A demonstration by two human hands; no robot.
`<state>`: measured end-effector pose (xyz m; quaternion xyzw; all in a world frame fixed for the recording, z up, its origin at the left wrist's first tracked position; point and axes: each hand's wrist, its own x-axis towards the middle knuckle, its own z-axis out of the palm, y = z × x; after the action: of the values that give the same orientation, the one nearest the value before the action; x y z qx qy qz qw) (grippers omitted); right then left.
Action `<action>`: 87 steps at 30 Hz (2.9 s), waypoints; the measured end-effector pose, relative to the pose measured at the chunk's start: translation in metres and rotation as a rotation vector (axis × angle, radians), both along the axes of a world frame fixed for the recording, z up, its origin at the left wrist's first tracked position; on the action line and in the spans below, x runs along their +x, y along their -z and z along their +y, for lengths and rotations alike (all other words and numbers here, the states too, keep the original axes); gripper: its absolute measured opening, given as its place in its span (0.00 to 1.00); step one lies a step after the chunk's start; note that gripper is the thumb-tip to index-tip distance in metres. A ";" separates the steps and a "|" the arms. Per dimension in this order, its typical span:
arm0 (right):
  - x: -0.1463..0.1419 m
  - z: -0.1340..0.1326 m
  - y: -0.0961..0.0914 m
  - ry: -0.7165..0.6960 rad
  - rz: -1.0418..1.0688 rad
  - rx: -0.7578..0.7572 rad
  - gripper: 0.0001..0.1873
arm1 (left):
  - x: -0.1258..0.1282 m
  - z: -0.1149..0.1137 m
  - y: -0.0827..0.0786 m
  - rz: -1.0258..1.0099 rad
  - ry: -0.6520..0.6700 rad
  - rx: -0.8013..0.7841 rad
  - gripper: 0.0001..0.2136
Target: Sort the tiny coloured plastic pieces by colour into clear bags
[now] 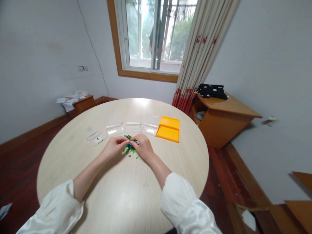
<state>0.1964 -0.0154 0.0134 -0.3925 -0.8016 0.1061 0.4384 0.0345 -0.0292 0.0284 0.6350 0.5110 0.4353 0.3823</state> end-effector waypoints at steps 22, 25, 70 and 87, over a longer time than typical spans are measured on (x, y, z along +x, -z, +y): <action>0.001 0.001 0.002 -0.068 0.004 -0.021 0.07 | -0.008 0.010 0.007 -0.110 -0.074 0.013 0.13; 0.003 0.005 0.008 -0.024 -0.033 -0.040 0.09 | -0.020 0.015 0.004 0.055 -0.250 0.073 0.12; -0.001 0.008 0.017 0.002 -0.161 -0.118 0.11 | -0.037 0.034 0.016 0.760 0.000 0.293 0.12; 0.000 0.008 0.016 -0.004 -0.154 -0.105 0.11 | -0.036 0.026 0.008 0.574 -0.165 0.267 0.09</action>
<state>0.1960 -0.0077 -0.0024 -0.4201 -0.8271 0.1185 0.3542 -0.0016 -0.0035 0.0201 0.7326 0.5861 0.3314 0.0995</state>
